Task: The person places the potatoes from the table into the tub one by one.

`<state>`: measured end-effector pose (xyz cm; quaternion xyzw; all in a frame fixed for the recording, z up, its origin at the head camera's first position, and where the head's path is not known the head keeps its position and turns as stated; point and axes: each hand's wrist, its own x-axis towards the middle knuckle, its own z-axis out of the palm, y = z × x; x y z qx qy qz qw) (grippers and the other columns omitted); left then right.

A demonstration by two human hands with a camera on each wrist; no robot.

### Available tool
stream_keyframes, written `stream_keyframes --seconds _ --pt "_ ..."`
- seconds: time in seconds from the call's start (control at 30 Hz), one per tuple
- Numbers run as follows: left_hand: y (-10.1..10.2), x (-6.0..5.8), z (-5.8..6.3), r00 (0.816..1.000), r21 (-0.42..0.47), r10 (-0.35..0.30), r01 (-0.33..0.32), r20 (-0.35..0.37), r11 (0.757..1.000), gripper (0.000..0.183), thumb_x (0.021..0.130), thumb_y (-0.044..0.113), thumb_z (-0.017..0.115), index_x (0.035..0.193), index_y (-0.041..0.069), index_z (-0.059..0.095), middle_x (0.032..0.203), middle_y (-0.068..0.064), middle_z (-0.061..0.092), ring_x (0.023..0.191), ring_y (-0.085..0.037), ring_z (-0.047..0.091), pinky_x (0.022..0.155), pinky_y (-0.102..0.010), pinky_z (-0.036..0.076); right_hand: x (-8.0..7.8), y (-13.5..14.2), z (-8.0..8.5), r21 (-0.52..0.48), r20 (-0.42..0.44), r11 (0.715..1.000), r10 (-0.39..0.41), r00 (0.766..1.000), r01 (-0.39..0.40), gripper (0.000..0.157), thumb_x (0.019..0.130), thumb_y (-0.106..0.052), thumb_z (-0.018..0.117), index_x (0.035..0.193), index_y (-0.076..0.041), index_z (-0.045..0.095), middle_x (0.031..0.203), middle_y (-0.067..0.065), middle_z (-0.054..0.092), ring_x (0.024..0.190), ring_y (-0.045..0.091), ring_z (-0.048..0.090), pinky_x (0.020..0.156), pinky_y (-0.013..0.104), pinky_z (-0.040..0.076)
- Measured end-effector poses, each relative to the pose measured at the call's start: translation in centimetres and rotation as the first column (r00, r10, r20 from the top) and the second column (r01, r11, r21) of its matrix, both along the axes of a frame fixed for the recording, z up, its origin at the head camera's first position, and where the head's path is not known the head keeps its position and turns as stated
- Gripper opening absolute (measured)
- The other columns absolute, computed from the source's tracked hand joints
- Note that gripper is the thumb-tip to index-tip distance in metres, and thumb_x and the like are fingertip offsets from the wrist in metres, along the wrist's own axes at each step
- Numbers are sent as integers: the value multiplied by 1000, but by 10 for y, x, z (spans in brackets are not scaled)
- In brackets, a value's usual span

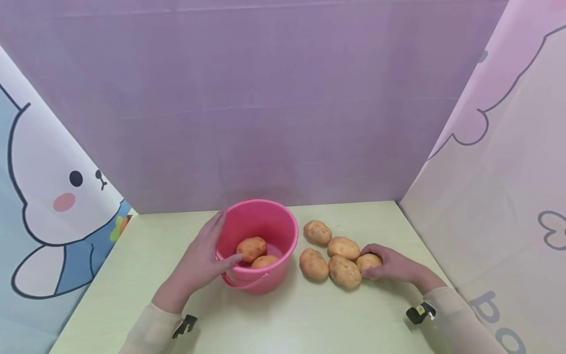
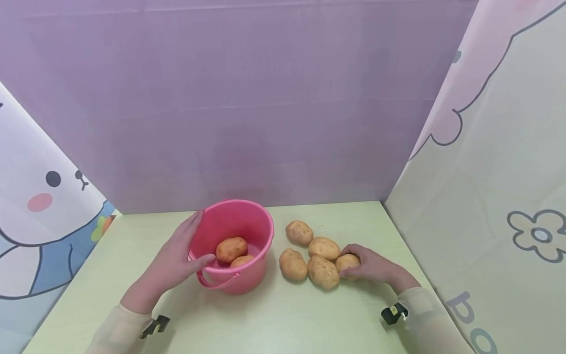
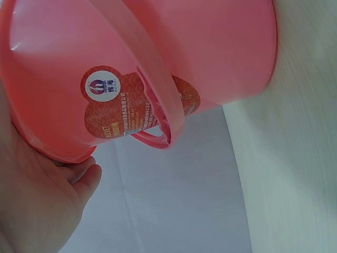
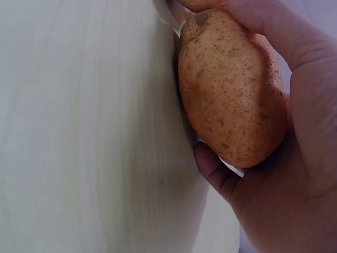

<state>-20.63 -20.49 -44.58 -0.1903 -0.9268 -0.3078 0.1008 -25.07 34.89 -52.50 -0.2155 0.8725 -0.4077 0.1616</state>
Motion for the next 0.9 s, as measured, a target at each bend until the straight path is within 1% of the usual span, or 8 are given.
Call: stream_keyframes --seconds 0.13,0.3,0.53,0.77,0.9 --pt "0 0 0 1000 -6 3 -3 -3 1000 119 92 56 87 178 11 19 182 -14 23 163 -44 29 111 -71 51 0 0 1 3 27 1000 0 1000 0 41 95 -29 88 127 -14 68 110 6 72 96 21 69 81 31 57" --pt "0 0 0 1000 -7 1 -1 -2 1000 119 92 56 87 178 10 19 182 -13 23 163 -44 29 111 -71 51 0 1 4 16 30 1000 -7 1000 7 37 95 -31 88 124 -17 69 106 4 72 94 21 69 79 31 57" --pt "-1 0 -1 1000 -9 4 -4 -1 1000 119 91 57 87 178 11 19 182 -14 23 163 -45 30 109 -71 53 0 2 14 -13 -4 1000 5 1000 -5 36 95 -28 88 123 -14 69 104 5 72 92 21 69 78 32 58" --pt "0 0 0 1000 4 0 0 -3 1000 118 90 45 91 178 11 19 181 -14 24 163 -44 30 108 -70 54 -3 0 24 -15 -81 1000 -6 997 5 35 95 -27 88 121 -15 68 106 5 71 91 19 69 78 31 58" --pt "0 1 0 1000 6 -3 3 -3 1000 119 90 49 90 178 11 20 181 -14 25 162 -45 31 106 -70 55 -5 -4 28 -51 -96 998 -34 995 29 35 95 -23 88 122 -14 67 109 7 70 91 21 69 77 33 60"
